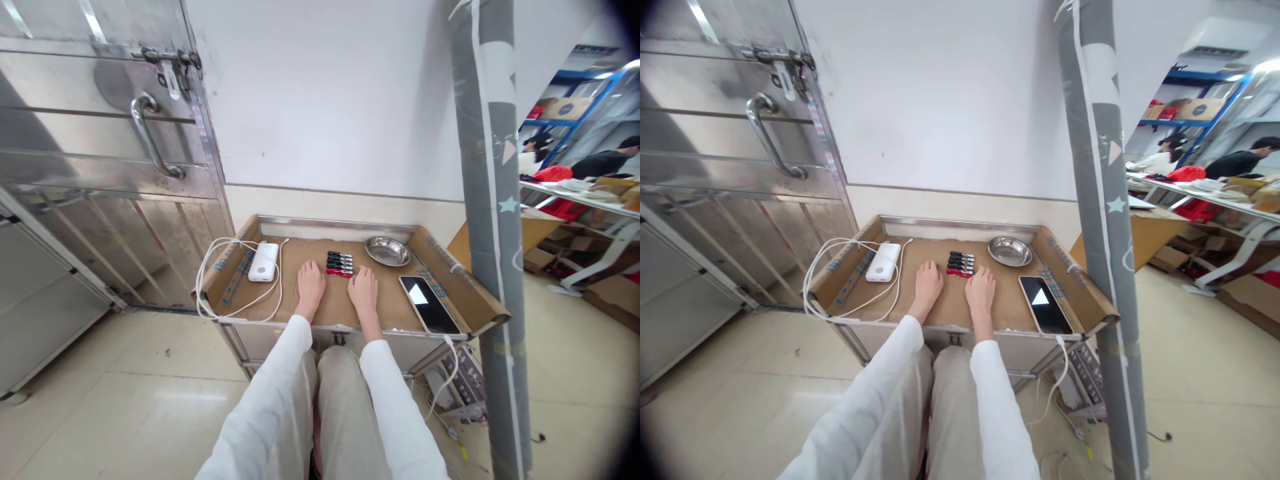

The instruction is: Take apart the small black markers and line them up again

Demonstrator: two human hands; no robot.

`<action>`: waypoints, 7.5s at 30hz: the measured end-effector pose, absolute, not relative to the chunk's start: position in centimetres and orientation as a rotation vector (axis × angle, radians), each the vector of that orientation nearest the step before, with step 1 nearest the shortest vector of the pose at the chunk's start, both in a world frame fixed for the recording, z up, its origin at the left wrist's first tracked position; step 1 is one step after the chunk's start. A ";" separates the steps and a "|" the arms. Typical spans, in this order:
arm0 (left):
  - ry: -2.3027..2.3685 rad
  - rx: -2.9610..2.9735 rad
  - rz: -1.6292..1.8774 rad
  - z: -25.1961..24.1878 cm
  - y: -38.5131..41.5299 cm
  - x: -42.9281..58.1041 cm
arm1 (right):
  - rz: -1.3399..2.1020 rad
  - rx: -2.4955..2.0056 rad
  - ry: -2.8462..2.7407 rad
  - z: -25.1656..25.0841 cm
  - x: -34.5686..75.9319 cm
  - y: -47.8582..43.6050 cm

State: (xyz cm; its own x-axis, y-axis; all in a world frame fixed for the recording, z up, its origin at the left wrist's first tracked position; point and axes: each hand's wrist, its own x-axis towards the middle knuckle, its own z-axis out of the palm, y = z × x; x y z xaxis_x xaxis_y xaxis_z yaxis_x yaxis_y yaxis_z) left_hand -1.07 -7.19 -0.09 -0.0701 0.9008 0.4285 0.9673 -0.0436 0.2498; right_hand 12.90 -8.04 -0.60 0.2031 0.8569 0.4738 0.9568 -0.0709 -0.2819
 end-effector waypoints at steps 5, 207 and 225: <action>-2.090 -2.037 -0.843 0.0 -7.0 -1.1 | -0.226 -1.819 -1.585 -0.2 13.0 -8.0; -1.636 -2.455 -0.807 -1.1 -6.1 -0.9 | -0.268 -1.738 -1.839 -1.3 13.5 -7.6; -1.608 -2.493 -0.888 -0.6 -6.2 -0.9 | -0.271 -1.736 -1.854 -1.5 13.7 -7.4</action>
